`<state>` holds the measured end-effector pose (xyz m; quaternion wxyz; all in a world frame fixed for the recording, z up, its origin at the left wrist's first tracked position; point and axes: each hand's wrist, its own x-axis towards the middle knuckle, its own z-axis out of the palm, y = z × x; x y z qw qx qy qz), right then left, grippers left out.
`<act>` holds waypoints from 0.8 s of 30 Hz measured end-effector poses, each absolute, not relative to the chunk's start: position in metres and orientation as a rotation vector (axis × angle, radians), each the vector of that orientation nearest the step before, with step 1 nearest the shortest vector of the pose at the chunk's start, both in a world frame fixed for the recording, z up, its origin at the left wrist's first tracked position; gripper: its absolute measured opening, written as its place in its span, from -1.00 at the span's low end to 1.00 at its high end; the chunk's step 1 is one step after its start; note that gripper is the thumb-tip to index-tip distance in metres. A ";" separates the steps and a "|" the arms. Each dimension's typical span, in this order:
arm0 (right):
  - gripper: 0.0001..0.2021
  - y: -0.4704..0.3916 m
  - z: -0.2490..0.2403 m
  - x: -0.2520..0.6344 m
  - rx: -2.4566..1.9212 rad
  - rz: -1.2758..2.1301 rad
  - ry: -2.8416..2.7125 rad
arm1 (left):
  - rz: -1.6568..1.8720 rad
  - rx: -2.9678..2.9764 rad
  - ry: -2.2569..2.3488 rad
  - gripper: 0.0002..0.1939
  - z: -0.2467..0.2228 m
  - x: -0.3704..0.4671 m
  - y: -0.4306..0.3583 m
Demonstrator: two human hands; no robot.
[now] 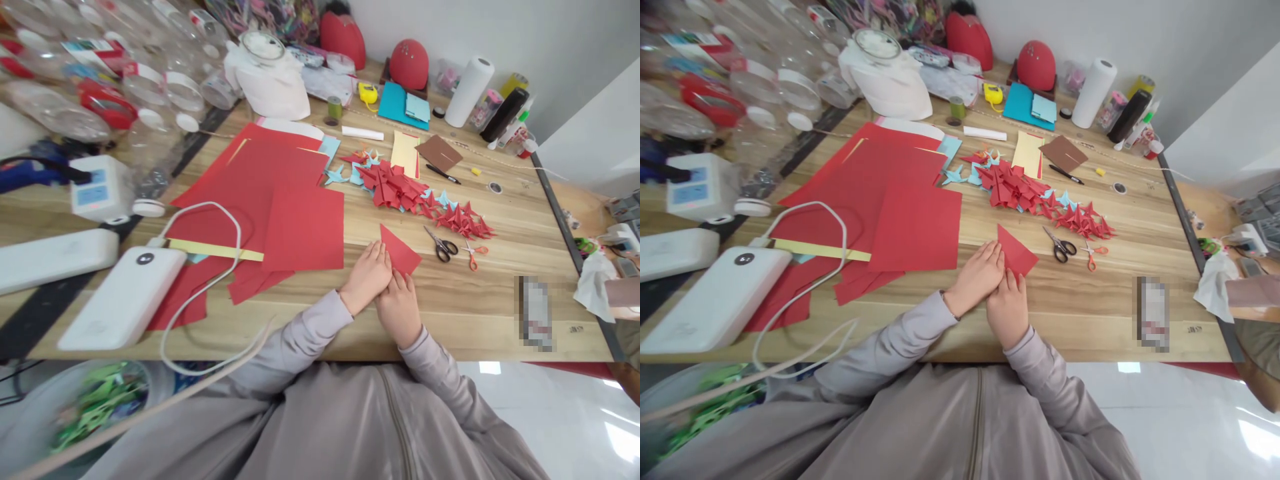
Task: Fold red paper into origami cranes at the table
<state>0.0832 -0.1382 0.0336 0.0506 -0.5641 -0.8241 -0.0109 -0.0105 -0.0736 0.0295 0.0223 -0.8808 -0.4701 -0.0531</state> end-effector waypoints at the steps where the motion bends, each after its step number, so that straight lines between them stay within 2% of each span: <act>1: -0.65 -0.138 0.034 0.083 -1.714 -0.024 -2.503 | -0.161 -2.726 -1.465 -0.58 0.029 -0.010 -0.072; 6: -0.71 -0.136 0.034 0.083 -1.716 0.024 -2.467 | -0.168 -2.711 -1.502 -0.57 0.031 -0.006 -0.060; 24: -0.64 -0.137 0.034 0.083 -1.755 0.054 -2.491 | -0.155 -2.647 -1.385 -0.61 0.035 -0.010 -0.018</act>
